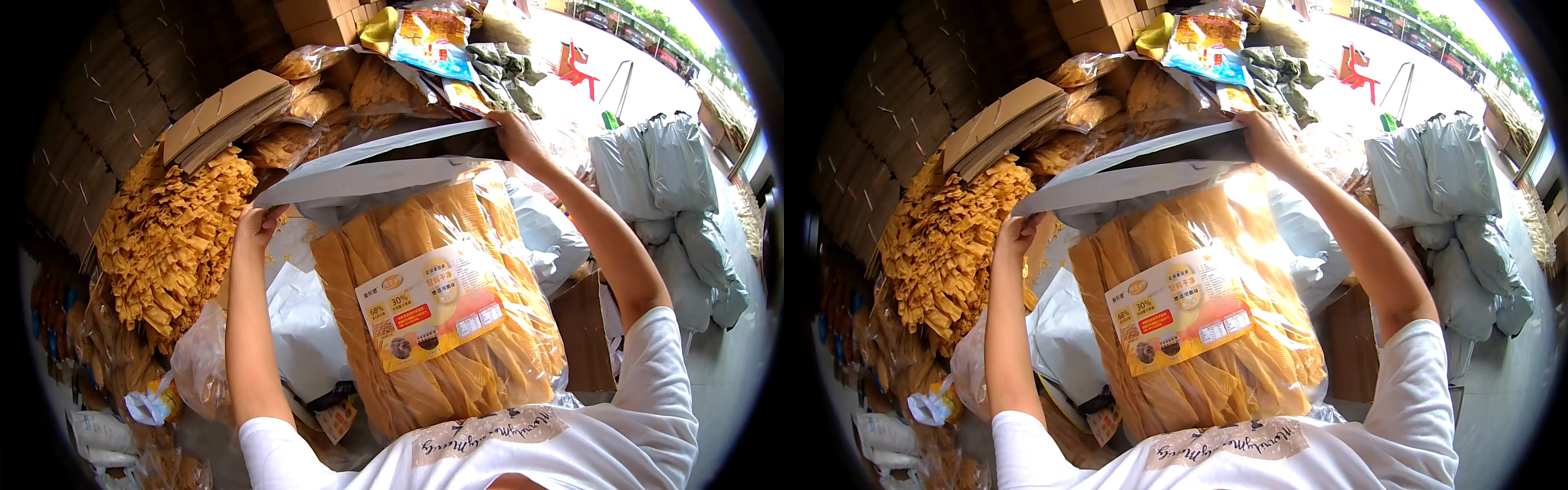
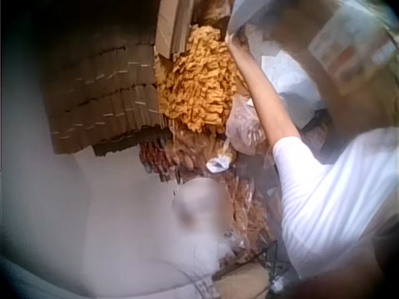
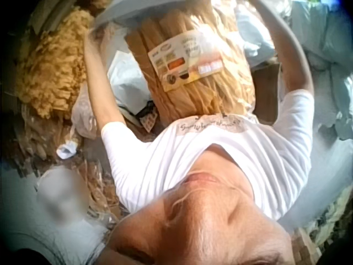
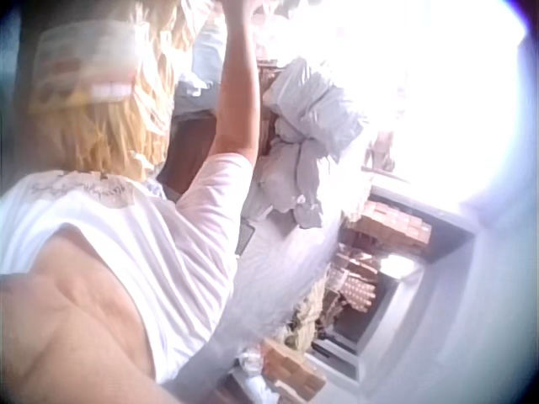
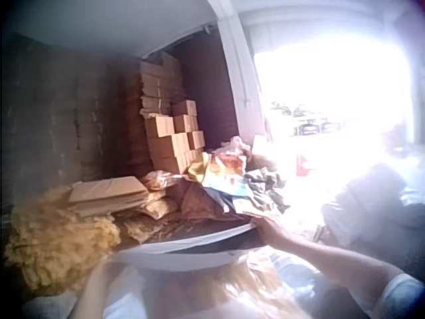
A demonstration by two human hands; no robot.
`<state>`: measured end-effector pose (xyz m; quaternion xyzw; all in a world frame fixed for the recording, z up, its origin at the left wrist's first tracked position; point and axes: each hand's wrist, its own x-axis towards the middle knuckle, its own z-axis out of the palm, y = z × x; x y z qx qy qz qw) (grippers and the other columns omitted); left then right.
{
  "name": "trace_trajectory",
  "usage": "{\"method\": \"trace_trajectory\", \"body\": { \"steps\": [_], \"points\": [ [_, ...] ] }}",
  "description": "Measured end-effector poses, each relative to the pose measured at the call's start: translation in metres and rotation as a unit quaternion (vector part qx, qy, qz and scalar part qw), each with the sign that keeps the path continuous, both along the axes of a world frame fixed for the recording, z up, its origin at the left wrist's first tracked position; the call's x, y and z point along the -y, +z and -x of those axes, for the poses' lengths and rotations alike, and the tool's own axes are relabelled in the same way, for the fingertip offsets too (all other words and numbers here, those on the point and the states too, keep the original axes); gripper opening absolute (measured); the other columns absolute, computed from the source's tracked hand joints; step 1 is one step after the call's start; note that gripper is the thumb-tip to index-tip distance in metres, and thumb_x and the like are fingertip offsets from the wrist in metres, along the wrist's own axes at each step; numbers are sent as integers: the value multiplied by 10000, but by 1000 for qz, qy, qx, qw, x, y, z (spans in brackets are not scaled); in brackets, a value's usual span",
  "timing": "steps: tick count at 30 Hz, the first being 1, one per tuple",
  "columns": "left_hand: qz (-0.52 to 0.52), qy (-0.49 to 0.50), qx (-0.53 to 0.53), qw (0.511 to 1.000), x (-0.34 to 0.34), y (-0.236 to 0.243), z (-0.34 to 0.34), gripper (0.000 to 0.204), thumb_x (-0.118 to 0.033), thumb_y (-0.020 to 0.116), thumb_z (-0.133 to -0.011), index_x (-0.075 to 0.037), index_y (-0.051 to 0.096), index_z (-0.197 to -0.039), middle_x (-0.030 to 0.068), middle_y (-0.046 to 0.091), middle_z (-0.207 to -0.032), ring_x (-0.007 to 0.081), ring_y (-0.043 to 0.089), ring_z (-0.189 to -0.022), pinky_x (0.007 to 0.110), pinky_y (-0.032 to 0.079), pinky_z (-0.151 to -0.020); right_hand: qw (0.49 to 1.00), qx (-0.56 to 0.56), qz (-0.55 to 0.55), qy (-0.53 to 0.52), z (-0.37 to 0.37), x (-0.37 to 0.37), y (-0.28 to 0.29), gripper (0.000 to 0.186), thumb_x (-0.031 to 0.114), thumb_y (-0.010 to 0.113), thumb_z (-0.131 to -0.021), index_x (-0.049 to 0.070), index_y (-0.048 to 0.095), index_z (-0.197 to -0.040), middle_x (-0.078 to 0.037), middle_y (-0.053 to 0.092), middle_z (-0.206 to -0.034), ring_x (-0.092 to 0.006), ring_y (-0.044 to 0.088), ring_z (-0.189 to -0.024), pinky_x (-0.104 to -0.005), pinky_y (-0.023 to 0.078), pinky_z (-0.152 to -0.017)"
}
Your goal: The person sits on the floor and repeatedly packs pre-packaged dried food items into grey shipping mailers. They open the mailer, insert the food package, and fold the top of the mailer closed. The person handles multiple packages and mailers in a repetitive sequence.
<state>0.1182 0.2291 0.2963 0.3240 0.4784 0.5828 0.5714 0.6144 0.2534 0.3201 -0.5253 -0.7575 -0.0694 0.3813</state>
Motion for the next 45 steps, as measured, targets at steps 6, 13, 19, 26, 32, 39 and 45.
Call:
{"method": "trace_trajectory", "body": {
  "steps": [6,13,19,26,32,39,45],
  "points": [
    [37,13,-42,998,-31,-122,85,404,174,473,-792,-21,584,-1128,158,652,-1031,291,671,-924,301,576,-565,977,-119,176,21,25,-66,-107,203,86,560,-824,83,721,-949,-170,690,-902,-307,664,-868,-380,509,-789],
    [117,-79,155,978,13,-212,36,188,45,611,-830,-9,606,-1010,110,664,-891,238,674,-780,359,578,-678,902,-294,235,211,-14,-26,-200,435,310,443,-970,-17,543,-1240,-136,601,-1187,-234,599,-1027,-361,461,-913],
    [-3,101,106,989,26,-141,-18,97,-58,608,-851,-20,597,-939,96,652,-848,207,653,-726,326,561,-688,498,-739,392,228,-31,5,-161,595,458,267,-1006,13,420,-1370,-157,520,-1311,-229,549,-1146,-374,452,-984],
    [-129,217,-43,967,52,-79,-73,177,-130,578,-880,-23,619,-745,27,618,-739,96,535,-628,242,439,-592,864,-474,47,164,5,54,-81,71,58,678,-829,-9,693,-846,-10,679,-751,-41,585,-607,-204,469,-531],
    [-260,199,-158,931,85,-57,-87,221,-148,570,-923,22,683,-837,-42,601,-728,28,478,-659,213,385,-580,901,-422,-72,74,-6,93,-57,101,40,627,-863,-3,690,-931,27,629,-746,-8,488,-634,-181,408,-556],
    [-282,134,-315,896,115,-71,-85,187,-57,510,-919,76,628,-859,-12,574,-686,56,475,-648,246,404,-569,941,-303,-142,44,-15,118,-29,214,82,526,-952,3,661,-1097,69,512,-658,2,334,-555,-195,251,-484],
    [-375,166,-435,802,137,-81,-90,174,10,462,-826,93,599,-896,145,577,-716,203,560,-636,293,428,-589,933,-224,-280,-10,-10,147,-31,202,55,506,-945,17,641,-1091,6,553,-647,-48,347,-500,-216,287,-471]
  ]
}}
